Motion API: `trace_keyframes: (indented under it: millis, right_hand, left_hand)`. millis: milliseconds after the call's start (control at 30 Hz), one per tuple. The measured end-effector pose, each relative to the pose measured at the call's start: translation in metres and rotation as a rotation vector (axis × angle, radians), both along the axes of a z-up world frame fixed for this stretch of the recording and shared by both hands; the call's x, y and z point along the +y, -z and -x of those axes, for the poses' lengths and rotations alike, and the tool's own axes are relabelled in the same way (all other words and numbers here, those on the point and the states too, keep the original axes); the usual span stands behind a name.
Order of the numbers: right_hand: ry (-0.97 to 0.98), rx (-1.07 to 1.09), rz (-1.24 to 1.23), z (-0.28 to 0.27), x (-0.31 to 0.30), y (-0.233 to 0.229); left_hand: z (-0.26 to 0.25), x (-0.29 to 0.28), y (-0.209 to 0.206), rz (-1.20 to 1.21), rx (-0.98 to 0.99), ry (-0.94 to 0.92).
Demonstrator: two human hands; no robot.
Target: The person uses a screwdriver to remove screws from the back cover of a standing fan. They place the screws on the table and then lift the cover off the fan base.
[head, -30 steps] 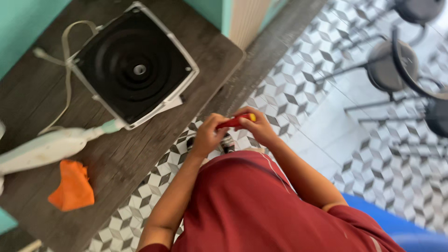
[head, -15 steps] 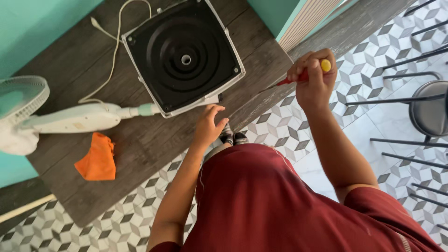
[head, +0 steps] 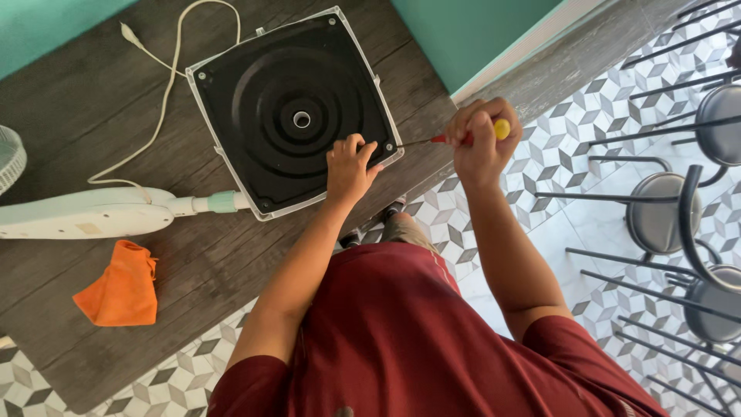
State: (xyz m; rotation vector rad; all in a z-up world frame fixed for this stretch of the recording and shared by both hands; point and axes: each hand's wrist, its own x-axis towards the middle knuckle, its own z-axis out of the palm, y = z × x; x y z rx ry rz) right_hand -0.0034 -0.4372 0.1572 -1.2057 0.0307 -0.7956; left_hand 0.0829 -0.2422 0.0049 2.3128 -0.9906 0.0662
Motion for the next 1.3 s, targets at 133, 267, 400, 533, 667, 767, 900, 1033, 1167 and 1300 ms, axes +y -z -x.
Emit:
trace_keyframes:
  millis: [133, 267, 400, 533, 667, 767, 900, 1033, 1167, 1300]
  right_hand:
    - [-0.053, 0.013, -0.013, -0.007, -0.003, 0.004]
    - [-0.089, 0.036, 0.016, -0.013, -0.009, 0.007]
    - [-0.112, 0.052, 0.021, -0.017, -0.010, 0.006]
    - [-0.108, 0.049, 0.004, -0.016, -0.011, 0.005]
    - [-0.114, 0.052, 0.005, -0.014, -0.011, 0.004]
    - [-0.119, 0.047, 0.012, -0.015, -0.007, 0.005]
    - [-0.119, 0.062, 0.088, -0.014, 0.000, 0.005]
    - [-0.111, 0.061, 0.093, -0.010, 0.002, 0.002]
    - [-0.105, 0.018, -0.023, 0.001, 0.005, -0.003]
    - [-0.103, 0.035, 0.023, -0.002, 0.010, -0.001]
  left_hand:
    - [0.001, 0.001, 0.002, 0.015, 0.019, -0.004]
    - [-0.001, 0.000, 0.005, 0.009, 0.019, 0.005]
    - [-0.001, 0.000, 0.001, 0.030, 0.033, -0.004]
    - [0.000, 0.001, -0.006, -0.036, 0.041, -0.012]
    - [-0.003, 0.004, -0.010, -0.216, 0.052, -0.018]
    - [-0.003, 0.002, -0.003, -0.413, 0.047, -0.022]
    - [-0.001, 0.006, 0.012, -0.471, -0.146, -0.051]
    - [-0.005, 0.009, 0.012, -0.518, -0.028, -0.020]
    - [-0.013, 0.015, -0.005, -0.509, 0.127, 0.017]
    - [-0.016, 0.016, -0.019, -0.552, 0.134, 0.023]
